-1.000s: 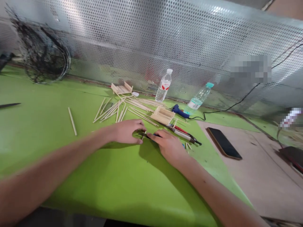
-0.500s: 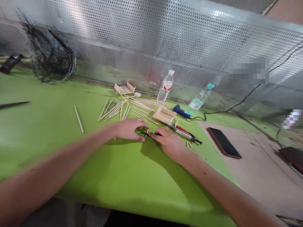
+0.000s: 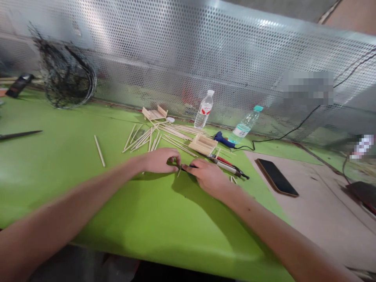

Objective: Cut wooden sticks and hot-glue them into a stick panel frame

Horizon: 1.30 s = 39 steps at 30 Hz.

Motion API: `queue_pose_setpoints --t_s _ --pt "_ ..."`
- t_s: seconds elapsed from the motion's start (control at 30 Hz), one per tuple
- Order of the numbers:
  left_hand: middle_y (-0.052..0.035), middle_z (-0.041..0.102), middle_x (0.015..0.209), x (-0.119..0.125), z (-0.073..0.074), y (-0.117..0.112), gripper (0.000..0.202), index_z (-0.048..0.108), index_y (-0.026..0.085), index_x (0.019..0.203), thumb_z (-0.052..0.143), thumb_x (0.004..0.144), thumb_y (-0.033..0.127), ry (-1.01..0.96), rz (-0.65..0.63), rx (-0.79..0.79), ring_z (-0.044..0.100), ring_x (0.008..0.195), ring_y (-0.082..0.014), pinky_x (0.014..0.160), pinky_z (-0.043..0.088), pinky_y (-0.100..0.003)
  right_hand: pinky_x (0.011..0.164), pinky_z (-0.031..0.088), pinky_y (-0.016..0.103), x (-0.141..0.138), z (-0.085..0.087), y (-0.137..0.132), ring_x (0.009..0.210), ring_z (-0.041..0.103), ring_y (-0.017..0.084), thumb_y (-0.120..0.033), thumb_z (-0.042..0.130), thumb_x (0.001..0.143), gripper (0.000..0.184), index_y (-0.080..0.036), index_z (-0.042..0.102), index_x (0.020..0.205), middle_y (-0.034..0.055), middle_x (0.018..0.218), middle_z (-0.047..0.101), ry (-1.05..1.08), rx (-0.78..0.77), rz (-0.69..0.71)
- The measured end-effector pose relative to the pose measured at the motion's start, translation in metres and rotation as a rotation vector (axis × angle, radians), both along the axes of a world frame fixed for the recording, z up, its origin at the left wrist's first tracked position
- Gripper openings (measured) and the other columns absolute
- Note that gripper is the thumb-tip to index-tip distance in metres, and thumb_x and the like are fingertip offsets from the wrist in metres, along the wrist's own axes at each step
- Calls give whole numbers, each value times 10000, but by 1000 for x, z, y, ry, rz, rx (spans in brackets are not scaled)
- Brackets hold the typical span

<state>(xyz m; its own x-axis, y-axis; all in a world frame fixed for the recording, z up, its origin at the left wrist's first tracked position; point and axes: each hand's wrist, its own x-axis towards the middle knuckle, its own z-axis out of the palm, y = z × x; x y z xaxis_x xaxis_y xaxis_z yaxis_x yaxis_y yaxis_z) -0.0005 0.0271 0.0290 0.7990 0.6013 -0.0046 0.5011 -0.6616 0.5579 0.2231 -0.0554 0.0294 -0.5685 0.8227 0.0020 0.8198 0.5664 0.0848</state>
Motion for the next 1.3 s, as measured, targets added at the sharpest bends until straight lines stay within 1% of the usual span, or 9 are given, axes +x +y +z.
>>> queue_pose_setpoints --t_s 0.27,0.4,0.53,0.7,0.97,1.07,1.17,1.23,1.3 --pt "-61 689 1045 4 -2 -4 215 701 196 995 578 854 302 4 -11 77 639 901 -195 837 507 -349 808 426 301 0 -6 -3 979 574 195 -77 460 936 474 -253 632 1341 80 1062 660 196 9 -6" --pt "-85 630 1296 5 2 -10 459 578 255 1316 534 919 482 -121 29 -17 609 1115 -239 930 500 -392 791 424 304 0 -5 -6 974 579 200 -94 467 940 478 -287 631 1345 67 1030 662 230 -3 -41" --pt "-75 477 1510 8 7 -13 653 355 325 1509 250 966 671 -386 76 -173 504 1315 -242 1023 458 -405 806 432 299 2 -7 -6 1025 582 205 -91 463 941 493 -282 613 1370 75 1073 666 277 10 -23" --pt "-86 532 1465 11 13 -11 852 367 285 1504 -73 914 714 -523 135 -289 554 1275 -232 984 474 -402 834 444 315 1 -7 -6 1025 598 208 -125 456 961 459 -253 608 1375 81 1078 675 307 17 -18" --pt "-131 632 1329 15 6 -12 754 621 200 1274 209 937 733 -891 90 -649 595 1201 -281 1011 441 -441 889 476 382 -1 -7 -8 1055 611 239 -214 514 963 407 -258 610 1355 87 1120 689 398 51 -41" --pt "-138 631 1328 15 3 -11 700 630 191 1259 288 940 712 -917 66 -688 592 1192 -284 1020 424 -444 958 464 417 -2 -7 -7 1098 595 247 -207 536 947 337 -235 670 1255 98 1139 688 557 94 -27" --pt "-125 620 1339 19 8 -16 652 645 203 1231 326 943 692 -904 67 -621 575 1198 -280 1035 407 -440 960 467 423 -6 -1 -10 1054 603 232 -234 575 933 198 -227 726 1061 85 1090 691 898 45 -27" --pt "-117 610 1345 25 15 -26 594 659 207 1207 411 929 670 -921 60 -556 556 1219 -281 1044 407 -424 907 494 400 -11 5 -15 971 620 207 -307 604 932 157 -218 721 986 68 1021 684 1213 -151 22" --pt "-114 626 1312 33 20 -40 588 653 218 1223 397 937 663 -902 24 -610 573 1195 -271 1016 442 -410 858 511 373 -17 10 -21 920 621 186 -369 648 909 184 -205 711 961 48 963 666 1474 -473 126"
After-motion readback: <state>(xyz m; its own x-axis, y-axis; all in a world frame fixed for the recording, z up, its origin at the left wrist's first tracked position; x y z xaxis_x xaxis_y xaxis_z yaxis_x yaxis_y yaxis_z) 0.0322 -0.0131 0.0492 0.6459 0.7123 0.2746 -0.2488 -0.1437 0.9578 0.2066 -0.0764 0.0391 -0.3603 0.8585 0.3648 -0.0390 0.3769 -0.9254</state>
